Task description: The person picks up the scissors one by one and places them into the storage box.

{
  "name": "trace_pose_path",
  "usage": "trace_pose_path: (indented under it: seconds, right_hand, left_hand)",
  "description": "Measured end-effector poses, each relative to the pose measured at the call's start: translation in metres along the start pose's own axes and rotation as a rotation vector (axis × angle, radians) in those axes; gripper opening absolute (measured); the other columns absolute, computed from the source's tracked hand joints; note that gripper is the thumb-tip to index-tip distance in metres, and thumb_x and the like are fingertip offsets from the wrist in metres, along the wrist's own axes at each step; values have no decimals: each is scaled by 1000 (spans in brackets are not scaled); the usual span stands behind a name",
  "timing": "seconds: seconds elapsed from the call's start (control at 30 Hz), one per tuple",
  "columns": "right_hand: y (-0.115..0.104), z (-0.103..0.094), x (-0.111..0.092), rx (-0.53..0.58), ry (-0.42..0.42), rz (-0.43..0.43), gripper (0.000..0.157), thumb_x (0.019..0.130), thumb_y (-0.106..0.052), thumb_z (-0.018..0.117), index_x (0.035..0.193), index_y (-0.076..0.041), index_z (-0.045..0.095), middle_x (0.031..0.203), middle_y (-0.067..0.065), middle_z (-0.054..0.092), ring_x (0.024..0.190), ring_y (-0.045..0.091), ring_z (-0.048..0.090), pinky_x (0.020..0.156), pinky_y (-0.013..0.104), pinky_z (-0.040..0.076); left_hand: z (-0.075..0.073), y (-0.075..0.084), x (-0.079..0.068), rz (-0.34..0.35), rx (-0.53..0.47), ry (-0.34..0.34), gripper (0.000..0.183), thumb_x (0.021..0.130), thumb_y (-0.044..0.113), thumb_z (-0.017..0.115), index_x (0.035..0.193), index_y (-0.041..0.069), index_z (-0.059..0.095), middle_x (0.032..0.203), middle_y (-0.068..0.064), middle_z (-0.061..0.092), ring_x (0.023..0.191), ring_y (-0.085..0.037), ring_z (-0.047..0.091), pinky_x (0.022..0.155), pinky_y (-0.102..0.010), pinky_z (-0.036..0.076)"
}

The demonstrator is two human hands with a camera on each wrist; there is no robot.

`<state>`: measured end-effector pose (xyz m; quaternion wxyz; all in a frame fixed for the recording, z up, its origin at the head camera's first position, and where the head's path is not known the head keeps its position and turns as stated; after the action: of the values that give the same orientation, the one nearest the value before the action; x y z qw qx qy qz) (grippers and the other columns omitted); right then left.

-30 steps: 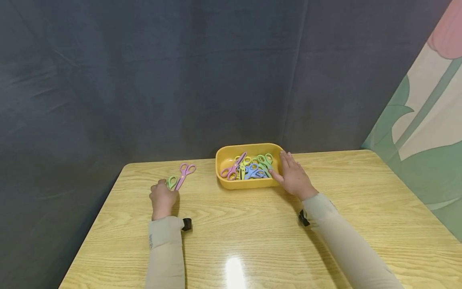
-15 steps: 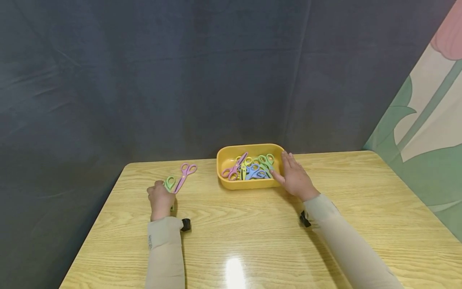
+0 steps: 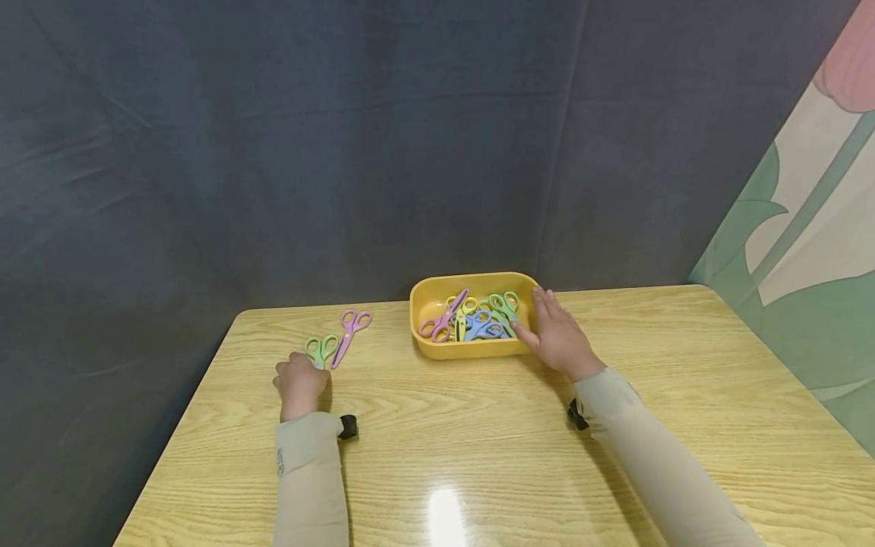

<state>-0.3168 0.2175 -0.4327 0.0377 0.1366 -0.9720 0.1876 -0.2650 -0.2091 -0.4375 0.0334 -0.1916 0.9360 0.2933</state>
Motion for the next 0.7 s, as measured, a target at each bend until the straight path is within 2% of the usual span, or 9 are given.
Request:
trace_pose_path:
  seconds: [0.13,0.4,0.7]
  right_hand:
    - [0,0,-1,1,-4,6,84,106,-48,44,156,12,15,164,30,15,151,47,14,120,61,16]
    - [0,0,-1,-1,4,9,83,106,-46,46,156,12,15,164,30,15,151,47,14,119,61,18]
    - [-1,0,0,3,10,-2,83,106,-47,45,156,12,15,163,31,16,151,47,15,119,61,17]
  left_hand:
    - [1,0,0,-9,13,-3,46,87,6,56,119,-23,44,119,-46,45,113,-60,44,98,-62,36]
    - [3,0,1,-48,-18,-50,43,94,4,47,125,-24,40,119,-45,43,114,-60,43,99,-61,39]
    - [4,-2,2,-62,-37,-50,42,95,3,46,127,-24,39,120,-44,42,115,-59,43,100,-61,38]
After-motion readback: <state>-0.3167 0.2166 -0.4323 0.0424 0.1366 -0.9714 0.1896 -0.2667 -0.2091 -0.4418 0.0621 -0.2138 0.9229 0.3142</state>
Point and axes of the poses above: each hand's wrist, its own x-axis towards the middle knuckle, its own z-axis out of the palm, y = z × x, the point moved 3 cm from there along x, towards the middle knuckle
